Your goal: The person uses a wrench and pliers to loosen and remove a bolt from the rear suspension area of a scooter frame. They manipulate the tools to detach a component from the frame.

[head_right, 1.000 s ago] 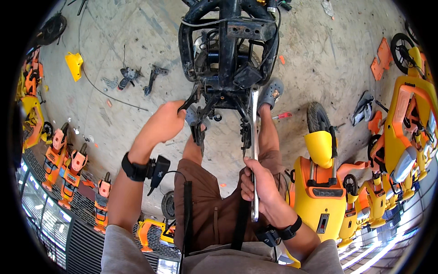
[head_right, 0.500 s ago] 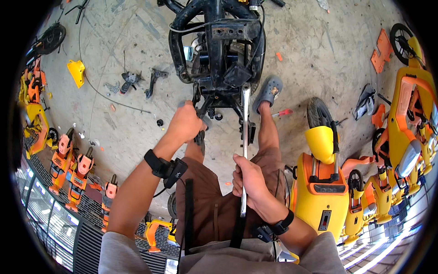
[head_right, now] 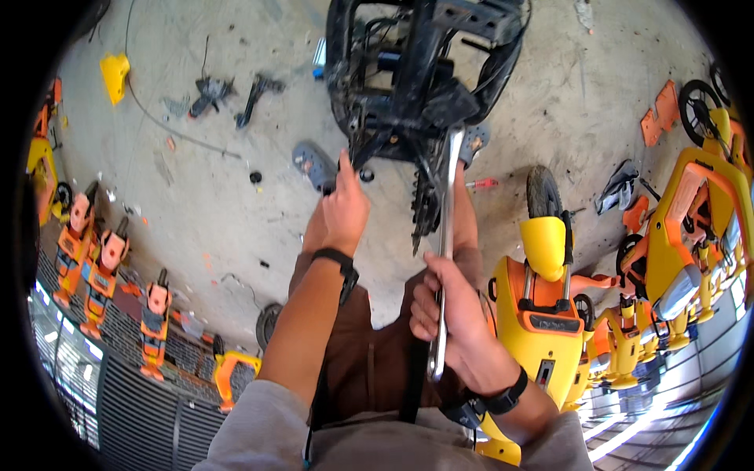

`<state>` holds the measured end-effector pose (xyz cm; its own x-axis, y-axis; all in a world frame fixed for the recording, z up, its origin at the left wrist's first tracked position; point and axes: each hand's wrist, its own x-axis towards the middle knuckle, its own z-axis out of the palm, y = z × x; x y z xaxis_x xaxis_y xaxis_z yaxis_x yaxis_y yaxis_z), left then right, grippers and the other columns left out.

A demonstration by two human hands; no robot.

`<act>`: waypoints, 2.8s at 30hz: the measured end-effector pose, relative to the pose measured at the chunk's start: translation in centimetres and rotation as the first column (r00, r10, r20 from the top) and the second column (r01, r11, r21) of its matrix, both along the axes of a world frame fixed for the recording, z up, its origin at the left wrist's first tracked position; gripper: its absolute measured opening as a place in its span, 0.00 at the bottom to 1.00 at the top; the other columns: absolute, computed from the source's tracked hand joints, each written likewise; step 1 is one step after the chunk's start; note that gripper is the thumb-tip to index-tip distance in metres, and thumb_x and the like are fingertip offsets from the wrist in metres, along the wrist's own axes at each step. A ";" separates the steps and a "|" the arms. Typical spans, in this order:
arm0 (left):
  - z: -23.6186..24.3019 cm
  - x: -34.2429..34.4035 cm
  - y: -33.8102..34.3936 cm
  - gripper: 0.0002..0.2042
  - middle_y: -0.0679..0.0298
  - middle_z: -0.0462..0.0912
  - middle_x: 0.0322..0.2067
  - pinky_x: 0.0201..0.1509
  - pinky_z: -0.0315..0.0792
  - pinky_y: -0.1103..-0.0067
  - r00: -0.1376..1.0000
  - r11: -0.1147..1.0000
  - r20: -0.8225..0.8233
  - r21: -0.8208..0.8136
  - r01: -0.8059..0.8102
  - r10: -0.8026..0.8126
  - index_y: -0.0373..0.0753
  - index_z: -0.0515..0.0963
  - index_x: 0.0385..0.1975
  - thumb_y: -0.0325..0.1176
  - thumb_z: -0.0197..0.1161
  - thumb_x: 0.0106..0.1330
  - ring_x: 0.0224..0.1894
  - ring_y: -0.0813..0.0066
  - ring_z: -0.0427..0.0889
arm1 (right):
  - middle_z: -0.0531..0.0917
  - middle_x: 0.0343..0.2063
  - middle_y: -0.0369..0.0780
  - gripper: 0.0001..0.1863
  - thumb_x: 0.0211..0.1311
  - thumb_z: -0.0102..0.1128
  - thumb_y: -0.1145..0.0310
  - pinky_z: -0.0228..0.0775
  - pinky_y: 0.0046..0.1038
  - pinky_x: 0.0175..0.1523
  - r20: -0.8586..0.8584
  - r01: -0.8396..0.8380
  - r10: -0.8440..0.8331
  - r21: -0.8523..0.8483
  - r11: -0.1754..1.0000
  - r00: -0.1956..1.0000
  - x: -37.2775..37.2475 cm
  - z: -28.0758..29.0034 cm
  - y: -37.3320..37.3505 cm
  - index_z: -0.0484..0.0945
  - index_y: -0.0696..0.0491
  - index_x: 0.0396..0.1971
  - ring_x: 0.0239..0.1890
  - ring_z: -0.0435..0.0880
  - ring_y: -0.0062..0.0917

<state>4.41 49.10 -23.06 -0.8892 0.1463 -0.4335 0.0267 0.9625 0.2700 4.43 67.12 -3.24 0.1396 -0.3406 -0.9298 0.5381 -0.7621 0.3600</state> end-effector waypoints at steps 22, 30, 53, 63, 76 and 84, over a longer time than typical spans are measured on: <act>11.0 -14.6 -1.7 0.19 0.39 0.78 0.26 0.35 0.69 0.53 0.879 0.965 0.426 0.235 0.120 -0.213 0.35 0.66 0.56 0.24 0.51 0.63 0.31 0.36 0.77 | 0.57 0.06 0.30 0.18 0.64 0.54 0.54 0.46 0.22 0.13 -0.075 0.032 -0.034 -0.039 0.999 0.997 0.7 0.3 0.7 0.62 0.45 0.20 0.06 0.54 0.18; 11.5 -18.3 3.8 0.11 0.39 0.80 0.34 0.44 0.74 0.57 0.688 0.947 0.697 -0.041 0.318 -0.201 0.28 0.74 0.38 0.23 0.54 0.55 0.41 0.38 0.79 | 0.57 0.06 0.30 0.18 0.65 0.54 0.55 0.47 0.22 0.13 -0.075 0.049 -0.055 -0.074 0.996 0.996 1.7 -0.1 1.6 0.61 0.46 0.20 0.06 0.56 0.19; 7.8 -7.3 2.5 0.39 0.42 0.81 0.29 0.34 0.74 0.57 0.854 0.998 0.518 -0.012 0.058 -0.044 0.33 0.47 0.67 0.25 0.58 0.54 0.32 0.42 0.81 | 0.57 0.07 0.31 0.17 0.63 0.53 0.57 0.47 0.23 0.14 -0.064 0.042 -0.042 0.003 0.999 0.997 1.5 -0.4 -0.3 0.60 0.46 0.19 0.07 0.55 0.19; 0.7 -0.8 -0.4 0.43 0.54 0.75 0.27 0.23 0.74 0.66 0.998 0.996 -0.006 0.066 0.063 -0.063 0.39 0.47 0.70 0.21 0.58 0.51 0.21 0.53 0.79 | 0.57 0.07 0.31 0.17 0.64 0.52 0.58 0.47 0.22 0.15 -0.025 0.040 -0.040 0.004 0.999 0.999 -0.4 0.4 -1.4 0.61 0.46 0.19 0.08 0.55 0.19; 6.5 -1.6 -4.2 0.35 0.44 0.77 0.40 0.41 0.72 0.60 0.934 0.868 0.252 0.484 0.106 -0.254 0.38 0.49 0.68 0.25 0.56 0.60 0.40 0.45 0.78 | 0.67 0.11 0.29 0.13 0.60 0.56 0.51 0.52 0.23 0.14 -0.299 0.276 -0.234 0.105 0.955 0.925 7.2 -4.7 -3.3 0.75 0.44 0.25 0.10 0.63 0.18; 11.6 -5.2 -5.6 0.33 0.37 0.74 0.46 0.48 0.71 0.60 0.816 0.714 -0.015 0.475 0.514 -0.577 0.32 0.50 0.67 0.27 0.55 0.62 0.46 0.40 0.75 | 0.74 0.43 0.44 0.23 0.60 0.51 0.52 0.65 0.41 0.41 -0.451 0.337 -0.228 0.177 0.925 0.863 -2.6 -5.4 -5.1 0.73 0.57 0.43 0.42 0.72 0.30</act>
